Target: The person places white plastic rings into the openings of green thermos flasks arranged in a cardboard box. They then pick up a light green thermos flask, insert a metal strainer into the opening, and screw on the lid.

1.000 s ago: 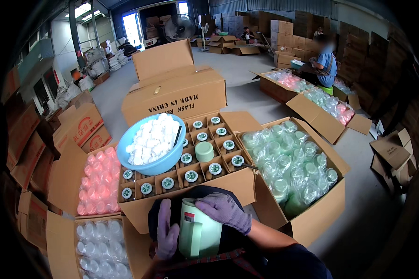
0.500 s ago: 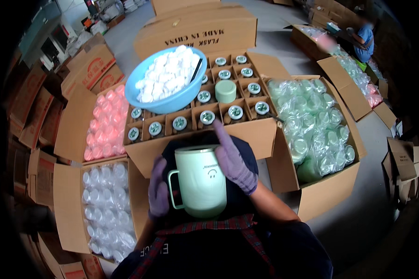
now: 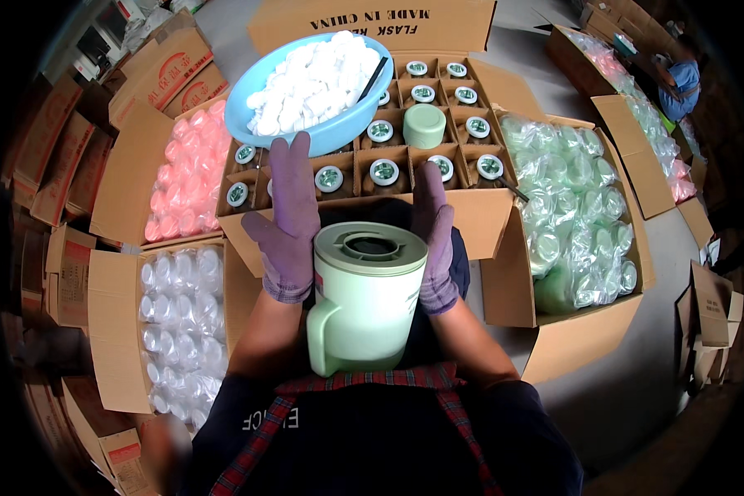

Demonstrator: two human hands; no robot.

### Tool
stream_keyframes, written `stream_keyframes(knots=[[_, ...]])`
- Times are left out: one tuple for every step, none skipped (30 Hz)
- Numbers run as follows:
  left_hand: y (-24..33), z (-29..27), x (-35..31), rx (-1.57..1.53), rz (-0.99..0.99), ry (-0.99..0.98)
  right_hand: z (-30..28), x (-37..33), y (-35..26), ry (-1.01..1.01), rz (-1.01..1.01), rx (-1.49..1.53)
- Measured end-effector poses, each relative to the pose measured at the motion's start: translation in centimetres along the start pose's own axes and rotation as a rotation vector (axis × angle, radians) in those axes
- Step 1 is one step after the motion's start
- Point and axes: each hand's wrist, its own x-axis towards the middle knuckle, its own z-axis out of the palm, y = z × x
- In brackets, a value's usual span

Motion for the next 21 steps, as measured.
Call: stream_keyframes(knots=[[0.8, 0.2, -0.2, 0.127, 0.074, -0.148, -1.1, 0.7, 0.1, -0.056, -0.025, -0.013], [0.5, 0.1, -1.0, 0.182, 0.107, -0.106, -1.6, 1.1, -0.2, -0.064, -0.037, -0.129], [0.2, -0.1, -1.3, 0.238, 0.155, -0.064, -2.2, 1.3, -0.6, -0.071, -0.050, -0.245], [1.0, 0.0, -1.6, 0.320, 0.146, -0.020, -2.7, 1.4, -1.0, -0.070, -0.060, -0.364], [1.3, -0.3, -1.9, 0.367, 0.164, -0.051, -3.3, 1.5, -1.5, -0.069, -0.070, -0.483], [1.5, -0.6, -2.0, 0.412, 0.187, -0.081, -3.8, 1.5, -2.0, -0.066, -0.080, -0.604], [1.9, -0.9, -2.3, 0.461, 0.211, -0.112, -3.7, 1.5, -3.1, -0.081, -0.112, -0.606], [2.9, -0.3, -3.0, 0.514, 0.168, -0.161, -3.8, 1.5, -4.0, -0.099, -0.144, -0.606], [4.2, 0.4, -4.0, 0.565, 0.123, -0.211, -4.0, 1.4, -5.1, -0.111, -0.172, -0.610], [5.8, 1.3, -4.9, 0.607, 0.083, -0.266, -4.2, 1.0, -6.4, -0.203, -0.193, -0.662], [7.3, 1.8, -6.1, 0.655, 0.034, -0.322, -4.0, 0.7, -7.2, -0.295, -0.205, -0.709], [8.7, 2.3, -7.3, 0.714, -0.027, -0.373, -2.3, 0.3, -7.9, -0.415, -0.211, -0.790], [9.4, 2.6, -7.9, 0.759, -0.088, -0.425, -0.2, -0.1, -8.1, -0.534, -0.216, -0.882], [8.2, 2.4, -8.3, 0.859, -0.070, -0.459, 0.7, 0.0, -7.7, -0.615, -0.228, -0.970], [6.6, 1.9, -8.6, 0.959, -0.050, -0.494, 1.5, -0.2, -7.8, -0.564, -0.239, -1.056], [6.7, 0.2, -8.4, 0.725, -0.136, -0.338, 1.9, -0.3, -9.0, -0.560, -0.226, -1.100], [5.1, -2.4, -8.7, 0.363, -0.268, -0.294, 2.2, -0.5, -10.2, -0.558, -0.220, -1.140], [3.6, -3.8, -8.8, 0.156, -0.386, -0.288, 2.1, -0.8, -11.8, -0.575, -0.234, -1.102], [2.1, -4.7, -9.3, -0.048, -0.506, -0.271, 1.8, -1.1, -12.7, -0.600, -0.239, -1.055], [-0.7, -4.6, -10.5, 0.193, -0.410, -0.264, 1.6, -1.5, -12.6, -0.589, -0.338, -1.220], [-2.9, -3.5, -11.4, 0.423, -0.318, -0.266, 0.9, -1.8, -12.6, -0.600, -0.282, -1.127]])
